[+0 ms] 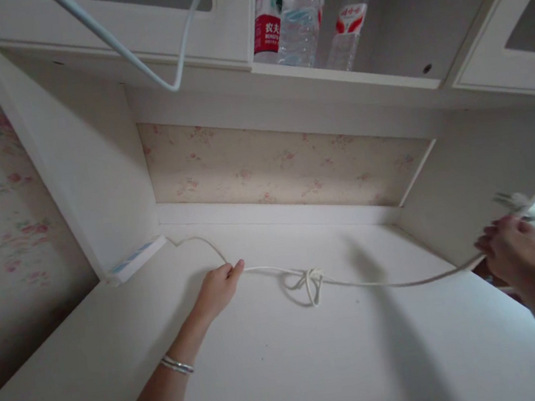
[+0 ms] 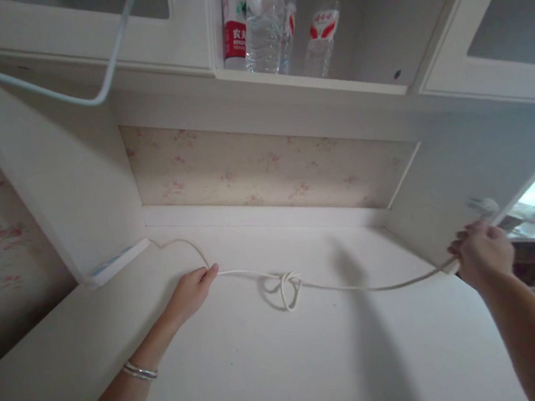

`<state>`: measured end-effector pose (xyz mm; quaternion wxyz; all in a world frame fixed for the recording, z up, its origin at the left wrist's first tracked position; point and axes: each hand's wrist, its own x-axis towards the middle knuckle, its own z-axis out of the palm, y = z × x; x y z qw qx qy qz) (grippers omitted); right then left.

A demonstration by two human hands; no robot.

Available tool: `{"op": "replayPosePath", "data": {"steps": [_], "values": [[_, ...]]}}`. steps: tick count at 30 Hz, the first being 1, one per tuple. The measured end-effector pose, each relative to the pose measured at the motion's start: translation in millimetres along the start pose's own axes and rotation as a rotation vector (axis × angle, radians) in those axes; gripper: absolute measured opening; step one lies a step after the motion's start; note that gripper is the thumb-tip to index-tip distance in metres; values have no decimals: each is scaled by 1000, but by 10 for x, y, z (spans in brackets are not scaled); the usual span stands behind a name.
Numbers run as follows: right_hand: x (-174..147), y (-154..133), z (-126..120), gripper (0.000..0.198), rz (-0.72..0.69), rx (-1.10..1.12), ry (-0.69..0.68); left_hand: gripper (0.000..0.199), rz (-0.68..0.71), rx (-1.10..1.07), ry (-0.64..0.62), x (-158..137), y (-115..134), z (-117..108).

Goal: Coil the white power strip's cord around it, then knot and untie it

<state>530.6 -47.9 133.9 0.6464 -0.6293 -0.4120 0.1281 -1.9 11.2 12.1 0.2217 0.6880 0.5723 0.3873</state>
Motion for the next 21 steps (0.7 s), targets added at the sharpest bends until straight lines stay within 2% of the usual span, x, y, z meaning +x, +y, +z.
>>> {"op": "replayPosePath", "data": {"steps": [1,2,5,7,9,12,15,18,19,21], "values": [[-34,-28,136,37,18,59,124,48,-14,-93,-24,-21,46,42],[-78,-73,291,35,42,113,91,47,-48,-210,-48,-41,90,73],[-309,-288,795,37,51,175,-63,42,-165,-644,-137,-79,184,94],[-579,-473,1112,38,21,170,-238,37,-195,-883,-182,-87,207,68],[-932,-661,1402,36,75,176,-448,37,-202,-1003,-213,-97,218,32],[-1493,-888,1813,32,180,252,-772,38,-172,-980,-264,-144,266,-15],[-1902,-979,2233,34,201,299,-973,40,-60,-861,-346,-233,371,-38],[-2073,-951,2650,32,139,218,-1010,43,94,-771,-457,-319,449,-11],[-2086,-929,2778,31,122,180,-999,41,119,-713,-451,-337,454,10],[-2073,-887,2995,30,68,81,-971,33,117,-541,-343,-357,434,56]]}}
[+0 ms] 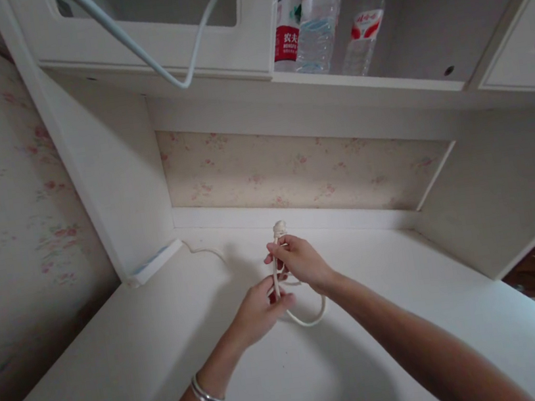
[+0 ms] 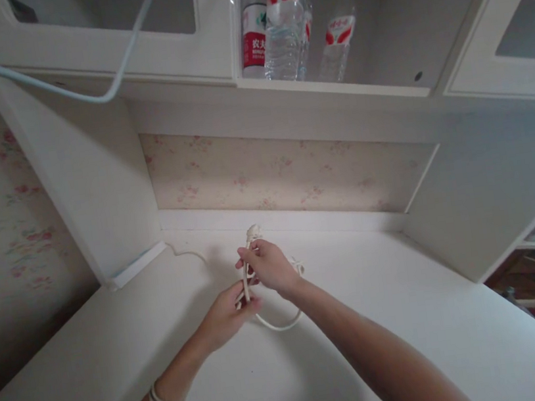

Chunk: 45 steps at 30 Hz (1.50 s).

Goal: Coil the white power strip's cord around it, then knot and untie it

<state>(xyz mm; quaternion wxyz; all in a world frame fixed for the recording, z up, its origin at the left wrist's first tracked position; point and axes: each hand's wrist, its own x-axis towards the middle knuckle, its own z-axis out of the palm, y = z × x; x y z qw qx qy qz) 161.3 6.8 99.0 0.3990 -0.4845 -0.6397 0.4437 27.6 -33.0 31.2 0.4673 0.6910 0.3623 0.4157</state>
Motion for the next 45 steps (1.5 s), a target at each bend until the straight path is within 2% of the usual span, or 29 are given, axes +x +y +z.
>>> {"op": "replayPosePath", "data": {"steps": [3,6,8,13,16,20,22,24,28,31,35,39,41,45], "values": [[189,43,56,34,-63,-259,56,32,31,249,195,-6,-65,-1],[202,71,58,33,-171,-421,194,38,68,406,305,-17,-79,-36],[110,111,71,32,-187,-389,222,44,45,486,352,-22,-75,-59],[-301,347,189,37,-106,-199,24,33,125,646,357,-24,-112,-68],[-480,526,259,40,-72,-152,53,36,131,752,432,-23,-145,-43],[-496,697,291,36,-29,-115,-34,40,194,780,447,-19,-154,-13],[-447,761,294,42,19,-71,-60,38,230,765,443,-18,-145,-10],[-402,827,299,51,22,-38,21,39,208,758,448,-18,-134,-13],[-371,955,315,56,-88,-76,263,37,129,774,459,-6,-126,-25],[-355,980,300,55,-156,-190,294,33,85,768,484,6,-122,-44],[-267,848,231,46,-298,-423,204,28,152,649,416,17,-112,-71],[-151,651,143,30,-486,-510,-13,29,216,531,356,22,-111,-87],[-123,573,70,28,-462,-517,-95,30,210,541,343,21,-109,-102],[-185,416,-217,34,-309,-576,-241,32,141,655,369,7,-91,-160]]}}
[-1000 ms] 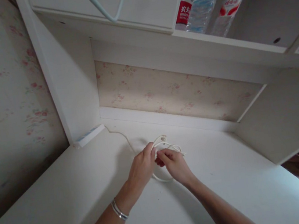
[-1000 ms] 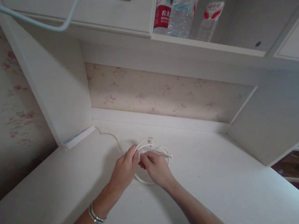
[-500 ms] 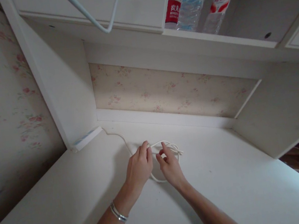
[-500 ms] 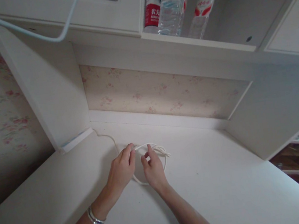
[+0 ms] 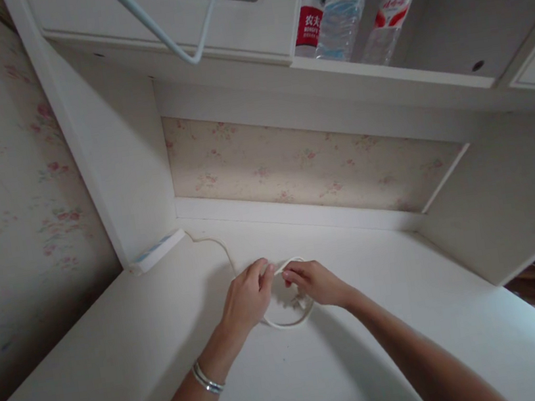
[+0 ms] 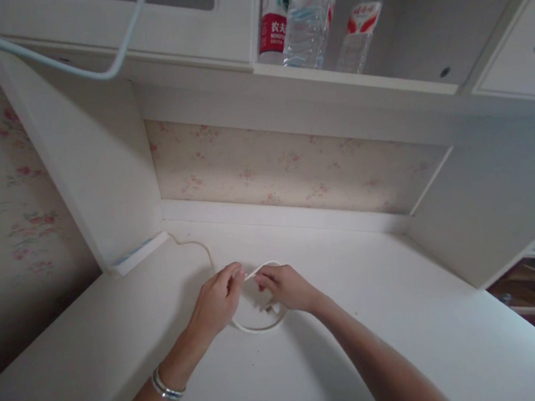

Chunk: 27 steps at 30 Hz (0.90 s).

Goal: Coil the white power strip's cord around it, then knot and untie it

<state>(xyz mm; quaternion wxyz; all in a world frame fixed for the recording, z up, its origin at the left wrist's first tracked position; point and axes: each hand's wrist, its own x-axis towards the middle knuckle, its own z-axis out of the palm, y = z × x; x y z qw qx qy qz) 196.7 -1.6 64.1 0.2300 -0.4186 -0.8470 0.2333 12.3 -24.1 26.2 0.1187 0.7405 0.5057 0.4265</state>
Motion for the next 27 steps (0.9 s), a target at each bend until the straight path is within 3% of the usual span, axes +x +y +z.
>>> {"op": "replayPosePath", "data": {"steps": [4,7,14,18,20,22,25,27], "values": [[-272,73,-451,39,144,11,-136,43,-9,184,3,9,-33,-56],[-519,286,-779,40,299,80,-174,45,2,321,20,31,-70,-60],[-1129,1293,-1345,24,508,-49,188,48,-26,451,19,92,-240,-64],[-1388,1643,-1436,22,633,-10,297,56,-119,337,-115,79,-358,-45],[-1446,1597,-1417,26,729,128,299,57,-202,251,-137,88,-408,-28],[-1445,1405,-1376,24,744,293,267,56,-296,127,-78,120,-445,-17],[-1328,964,-1267,37,634,521,191,51,-422,-209,58,183,-442,-3],[-1181,665,-1151,33,551,595,145,47,-487,-527,99,209,-388,17]]}}
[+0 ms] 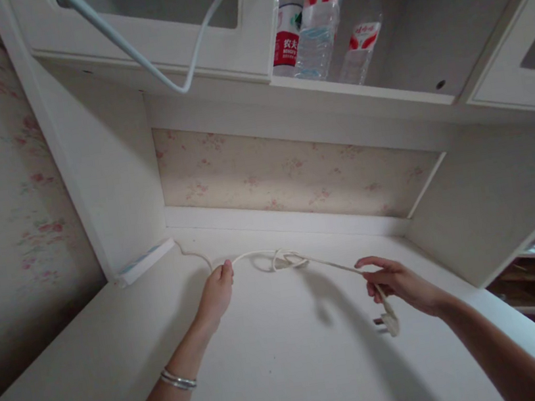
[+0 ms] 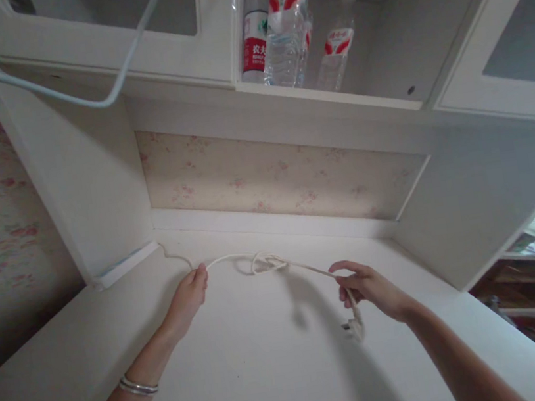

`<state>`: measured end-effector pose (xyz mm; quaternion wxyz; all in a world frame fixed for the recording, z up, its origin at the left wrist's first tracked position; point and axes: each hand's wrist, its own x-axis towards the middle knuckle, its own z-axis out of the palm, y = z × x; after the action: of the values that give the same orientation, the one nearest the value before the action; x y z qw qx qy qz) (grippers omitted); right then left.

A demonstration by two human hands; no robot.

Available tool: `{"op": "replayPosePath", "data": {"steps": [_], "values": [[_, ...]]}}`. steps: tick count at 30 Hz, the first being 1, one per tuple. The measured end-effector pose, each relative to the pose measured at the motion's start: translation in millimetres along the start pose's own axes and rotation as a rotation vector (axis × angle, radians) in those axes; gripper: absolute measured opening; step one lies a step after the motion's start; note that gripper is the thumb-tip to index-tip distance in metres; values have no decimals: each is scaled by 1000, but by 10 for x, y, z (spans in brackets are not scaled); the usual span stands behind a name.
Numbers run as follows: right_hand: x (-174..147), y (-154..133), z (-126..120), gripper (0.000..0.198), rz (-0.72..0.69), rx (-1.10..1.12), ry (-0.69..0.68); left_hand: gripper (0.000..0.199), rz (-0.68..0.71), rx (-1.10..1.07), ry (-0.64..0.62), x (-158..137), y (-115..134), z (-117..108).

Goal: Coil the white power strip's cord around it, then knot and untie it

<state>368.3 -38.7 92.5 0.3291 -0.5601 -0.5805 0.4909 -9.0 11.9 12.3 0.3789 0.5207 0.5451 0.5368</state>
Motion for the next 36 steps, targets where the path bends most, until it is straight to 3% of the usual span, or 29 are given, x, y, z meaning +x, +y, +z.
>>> {"op": "replayPosePath", "data": {"steps": [3,6,8,13,15,19,23,26,29,30,34,36], "values": [[45,-242,441,31,-37,59,-181,43,-50,-355,-120,-61,75,94],[157,-391,822,36,-11,107,-433,42,-8,-432,-214,-130,131,164],[241,-455,1016,35,-32,60,-503,42,1,-446,-248,-152,147,183],[363,-573,1359,35,-80,74,-491,46,-60,-531,-250,-131,152,154],[369,-602,1506,35,-88,197,-437,46,-73,-533,-247,-129,153,151],[402,-622,1875,42,-115,547,-197,47,-19,-473,-298,-185,159,249],[510,-627,2201,47,-55,799,-155,36,28,-527,-434,-297,192,386],[554,-657,2288,43,16,879,-195,25,24,-564,-515,-359,215,397],[532,-726,2205,29,13,900,-256,22,82,-483,-528,-369,219,362],[521,-754,2146,23,-14,885,-261,21,126,-419,-483,-366,217,353],[519,-791,1853,38,-160,662,-162,27,221,-69,-217,-362,230,335],[540,-717,1742,28,-203,502,-91,37,209,41,-145,-376,255,324]]}}
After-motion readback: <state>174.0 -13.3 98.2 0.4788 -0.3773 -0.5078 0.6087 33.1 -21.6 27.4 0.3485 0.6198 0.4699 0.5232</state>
